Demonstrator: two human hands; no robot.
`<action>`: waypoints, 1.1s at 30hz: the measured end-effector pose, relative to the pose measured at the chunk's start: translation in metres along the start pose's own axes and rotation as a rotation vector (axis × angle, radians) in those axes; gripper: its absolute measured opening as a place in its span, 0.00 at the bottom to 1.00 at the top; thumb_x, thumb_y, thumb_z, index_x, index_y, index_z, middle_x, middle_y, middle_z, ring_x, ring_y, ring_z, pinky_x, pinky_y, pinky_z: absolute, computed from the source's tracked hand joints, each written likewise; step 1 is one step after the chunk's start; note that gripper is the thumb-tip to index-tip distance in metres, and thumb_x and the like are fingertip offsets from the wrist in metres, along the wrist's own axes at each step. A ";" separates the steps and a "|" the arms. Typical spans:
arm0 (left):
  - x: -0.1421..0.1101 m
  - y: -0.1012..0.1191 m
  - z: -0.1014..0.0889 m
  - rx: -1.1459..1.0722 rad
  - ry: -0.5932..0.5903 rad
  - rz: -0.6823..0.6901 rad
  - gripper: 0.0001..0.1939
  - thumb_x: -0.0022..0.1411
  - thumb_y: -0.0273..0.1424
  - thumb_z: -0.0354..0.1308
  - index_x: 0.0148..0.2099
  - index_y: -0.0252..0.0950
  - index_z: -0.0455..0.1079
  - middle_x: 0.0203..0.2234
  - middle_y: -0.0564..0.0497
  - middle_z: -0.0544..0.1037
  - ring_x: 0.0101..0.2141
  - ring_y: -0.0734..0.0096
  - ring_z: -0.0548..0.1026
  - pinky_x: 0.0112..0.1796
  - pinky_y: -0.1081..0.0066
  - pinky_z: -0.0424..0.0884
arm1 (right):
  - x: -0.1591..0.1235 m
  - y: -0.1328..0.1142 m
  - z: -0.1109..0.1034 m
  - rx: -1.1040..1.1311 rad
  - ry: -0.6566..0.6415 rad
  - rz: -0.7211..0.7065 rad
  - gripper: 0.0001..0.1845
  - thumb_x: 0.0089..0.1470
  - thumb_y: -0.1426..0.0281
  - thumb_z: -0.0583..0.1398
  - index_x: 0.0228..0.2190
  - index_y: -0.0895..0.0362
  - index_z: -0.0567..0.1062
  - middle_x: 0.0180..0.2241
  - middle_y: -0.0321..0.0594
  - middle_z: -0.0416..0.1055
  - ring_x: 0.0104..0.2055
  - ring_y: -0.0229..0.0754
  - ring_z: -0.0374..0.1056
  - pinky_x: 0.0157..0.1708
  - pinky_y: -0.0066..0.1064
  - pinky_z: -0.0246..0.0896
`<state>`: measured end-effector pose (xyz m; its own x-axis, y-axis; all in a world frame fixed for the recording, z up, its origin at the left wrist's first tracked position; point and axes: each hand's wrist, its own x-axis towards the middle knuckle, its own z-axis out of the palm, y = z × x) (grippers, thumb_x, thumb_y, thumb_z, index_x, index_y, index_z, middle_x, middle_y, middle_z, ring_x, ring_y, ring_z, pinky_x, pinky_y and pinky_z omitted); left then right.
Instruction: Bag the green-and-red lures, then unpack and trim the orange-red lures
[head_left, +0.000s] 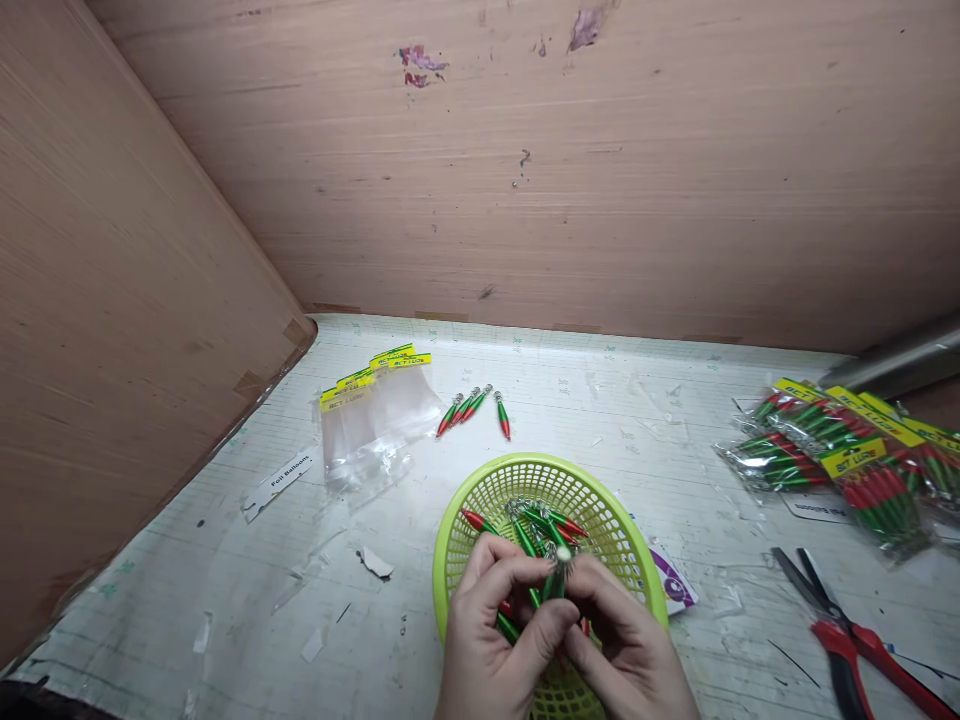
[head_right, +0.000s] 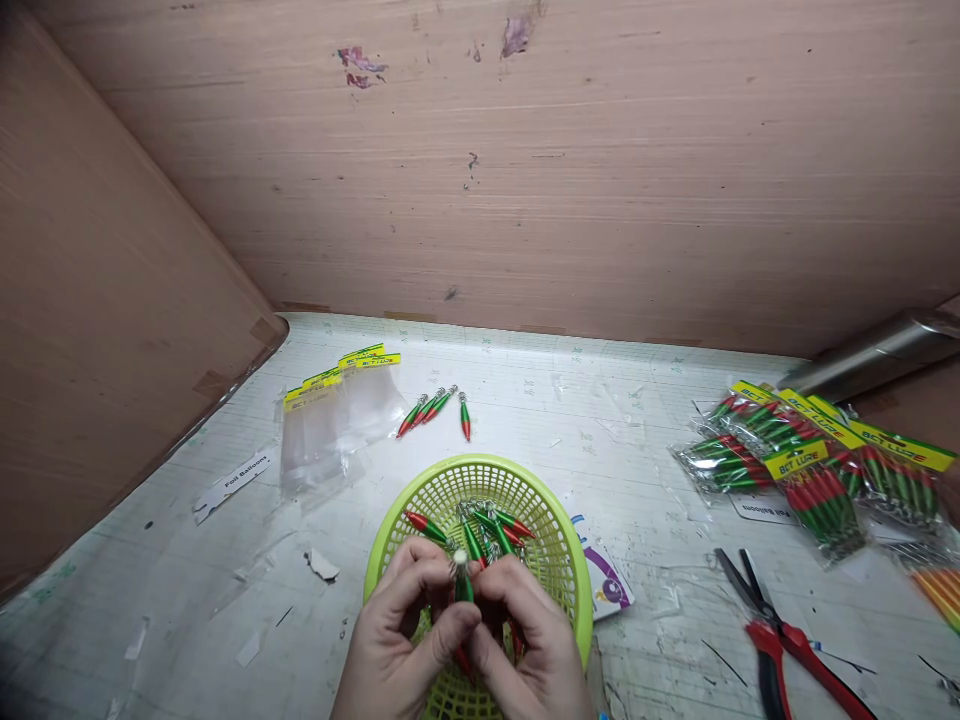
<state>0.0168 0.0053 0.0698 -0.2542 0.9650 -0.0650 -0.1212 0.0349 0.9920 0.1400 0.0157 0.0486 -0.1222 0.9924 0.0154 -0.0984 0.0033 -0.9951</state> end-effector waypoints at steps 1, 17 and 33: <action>0.001 0.001 -0.001 0.004 0.006 -0.005 0.10 0.52 0.40 0.69 0.32 0.39 0.79 0.27 0.51 0.67 0.28 0.72 0.66 0.30 0.74 0.63 | 0.000 -0.001 0.000 0.018 -0.027 0.033 0.11 0.52 0.58 0.64 0.27 0.53 0.78 0.28 0.38 0.67 0.32 0.41 0.63 0.33 0.28 0.62; 0.001 -0.003 -0.005 -0.041 -0.100 -0.082 0.20 0.53 0.47 0.66 0.30 0.36 0.66 0.29 0.55 0.61 0.28 0.75 0.60 0.30 0.74 0.58 | -0.003 -0.003 -0.002 0.286 -0.246 0.395 0.19 0.47 0.53 0.67 0.27 0.57 0.77 0.28 0.36 0.64 0.32 0.38 0.60 0.34 0.26 0.59; 0.001 -0.001 -0.004 0.016 -0.112 -0.041 0.22 0.53 0.48 0.66 0.27 0.37 0.61 0.27 0.56 0.58 0.26 0.76 0.57 0.27 0.73 0.55 | -0.008 -0.003 0.002 0.502 -0.300 0.540 0.22 0.47 0.51 0.68 0.33 0.57 0.79 0.26 0.35 0.65 0.28 0.33 0.60 0.31 0.24 0.56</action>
<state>0.0133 0.0054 0.0681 -0.1405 0.9856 -0.0940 -0.1138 0.0782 0.9904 0.1391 0.0074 0.0520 -0.5337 0.7653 -0.3599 -0.3742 -0.5953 -0.7110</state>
